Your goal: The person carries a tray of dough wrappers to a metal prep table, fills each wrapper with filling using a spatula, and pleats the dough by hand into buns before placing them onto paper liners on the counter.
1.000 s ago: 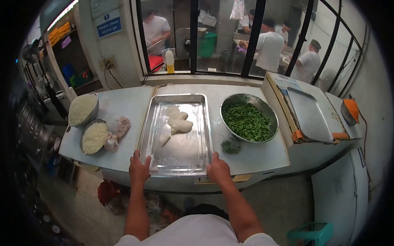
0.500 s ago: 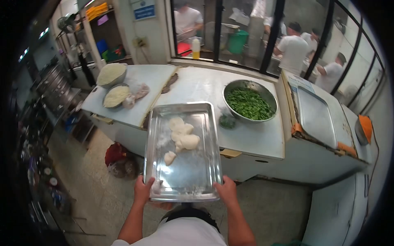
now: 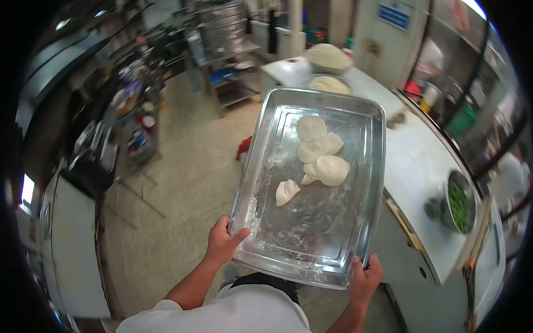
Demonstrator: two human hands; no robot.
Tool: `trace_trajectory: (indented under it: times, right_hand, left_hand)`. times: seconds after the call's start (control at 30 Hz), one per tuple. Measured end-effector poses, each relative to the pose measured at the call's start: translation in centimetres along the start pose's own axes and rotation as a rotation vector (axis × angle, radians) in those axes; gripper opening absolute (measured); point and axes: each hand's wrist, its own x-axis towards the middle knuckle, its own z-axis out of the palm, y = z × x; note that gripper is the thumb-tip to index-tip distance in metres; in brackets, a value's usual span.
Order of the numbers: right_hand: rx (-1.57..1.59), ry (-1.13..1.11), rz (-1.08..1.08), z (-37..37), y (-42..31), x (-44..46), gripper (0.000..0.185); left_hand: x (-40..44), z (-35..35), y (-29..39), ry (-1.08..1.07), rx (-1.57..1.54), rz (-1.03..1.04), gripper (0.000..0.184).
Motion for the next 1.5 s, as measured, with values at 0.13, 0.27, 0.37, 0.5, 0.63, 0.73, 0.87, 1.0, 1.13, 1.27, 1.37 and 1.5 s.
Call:
trace_trajectory:
  times: [0.13,0.27,0.37,0.5,0.63,0.73,0.87,1.0,1.13,1.27,1.37,1.5]
  right_hand:
    - [-0.040,-0.176,-0.127,10.9,-3.0,-2.1,0.037]
    - [0.035,-0.392,-0.077,20.1,-3.4,-6.0,0.035]
    - [-0.246,-0.554,-0.043,26.1,-8.4,-9.6,0.031]
    - [-0.334,-0.718,-0.138,33.0,-10.5,-11.2,0.018]
    - [-0.462,-0.810,-0.187,38.2,-11.7,-11.9,0.016]
    - [-0.321,-0.859,-0.127,42.3,-13.2,-11.4,0.017]
    - [-0.412,-0.888,-0.194,50.6,-15.1,-10.8,0.021]
    - [-0.270,-0.959,-0.128,60.9,-15.8,-8.5,0.023]
    - [-0.161,-1.006,-0.238,70.5,-20.2,-2.4,0.024]
    - [-0.197,-1.007,-0.355,77.1,-26.9,3.2,0.022]
    - [-0.117,-1.009,-0.316,81.9,-30.7,6.1,0.021]
    - [-0.093,-0.934,-0.370,90.2,-31.5,9.4,0.023]
  left_hand:
    - [-0.2,-10.0,-5.2,0.195,-0.070,-0.047,0.054]
    - [-2.9,-18.6,-10.6,0.313,0.029,-0.183,0.055]
    - [-4.4,-24.3,-13.5,0.369,0.065,-0.328,0.057]
    - [-4.9,-29.1,-17.7,0.446,0.098,-0.438,0.056]
    - [-5.6,-31.6,-19.5,0.538,0.044,-0.518,0.052]
    - [-3.8,-33.0,-20.2,0.579,0.039,-0.547,0.051]
    - [1.3,-37.7,-21.9,0.634,0.071,-0.558,0.051]
    - [8.5,-41.8,-24.2,0.693,0.153,-0.564,0.053]
    - [17.2,-44.9,-24.5,0.770,0.182,-0.570,0.053]
    - [26.5,-46.5,-24.2,0.839,0.100,-0.524,0.048]
    - [32.3,-47.8,-25.3,0.860,0.026,-0.517,0.047]
    - [40.6,-49.9,-29.3,0.899,0.003,-0.460,0.051]
